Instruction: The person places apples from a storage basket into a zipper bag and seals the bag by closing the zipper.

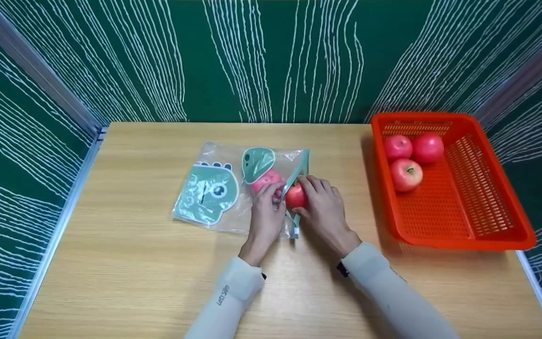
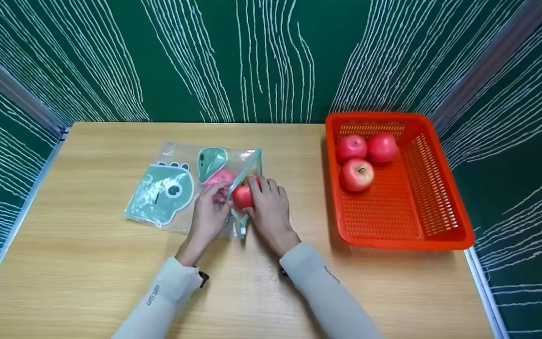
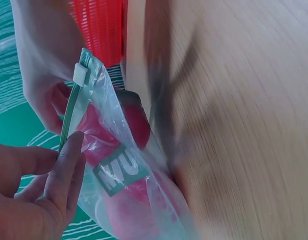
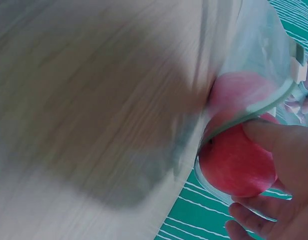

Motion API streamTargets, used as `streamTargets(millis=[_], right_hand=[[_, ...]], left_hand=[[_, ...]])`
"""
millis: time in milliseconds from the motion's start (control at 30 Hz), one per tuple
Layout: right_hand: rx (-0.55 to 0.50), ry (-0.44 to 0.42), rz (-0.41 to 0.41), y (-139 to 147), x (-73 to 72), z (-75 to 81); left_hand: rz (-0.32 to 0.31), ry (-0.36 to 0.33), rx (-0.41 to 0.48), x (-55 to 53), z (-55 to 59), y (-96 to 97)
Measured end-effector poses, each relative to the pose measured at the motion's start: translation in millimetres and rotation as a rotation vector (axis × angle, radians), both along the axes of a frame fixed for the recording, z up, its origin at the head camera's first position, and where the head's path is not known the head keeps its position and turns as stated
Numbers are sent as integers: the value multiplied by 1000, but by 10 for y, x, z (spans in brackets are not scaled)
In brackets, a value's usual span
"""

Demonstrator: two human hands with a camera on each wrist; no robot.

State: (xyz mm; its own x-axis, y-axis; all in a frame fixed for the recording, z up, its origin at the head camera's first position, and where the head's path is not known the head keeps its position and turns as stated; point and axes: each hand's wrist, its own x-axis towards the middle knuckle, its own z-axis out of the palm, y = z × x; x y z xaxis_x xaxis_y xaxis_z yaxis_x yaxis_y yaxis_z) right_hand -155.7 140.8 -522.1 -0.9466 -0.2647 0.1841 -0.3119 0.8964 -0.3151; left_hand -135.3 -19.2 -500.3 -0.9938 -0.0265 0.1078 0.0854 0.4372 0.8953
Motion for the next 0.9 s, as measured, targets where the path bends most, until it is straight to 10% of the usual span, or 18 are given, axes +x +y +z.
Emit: streamTargets(millis=[900], right_hand=[[32,143,98,-145,-191,-196]], left_hand=[[24,106,97,4,-8,3]])
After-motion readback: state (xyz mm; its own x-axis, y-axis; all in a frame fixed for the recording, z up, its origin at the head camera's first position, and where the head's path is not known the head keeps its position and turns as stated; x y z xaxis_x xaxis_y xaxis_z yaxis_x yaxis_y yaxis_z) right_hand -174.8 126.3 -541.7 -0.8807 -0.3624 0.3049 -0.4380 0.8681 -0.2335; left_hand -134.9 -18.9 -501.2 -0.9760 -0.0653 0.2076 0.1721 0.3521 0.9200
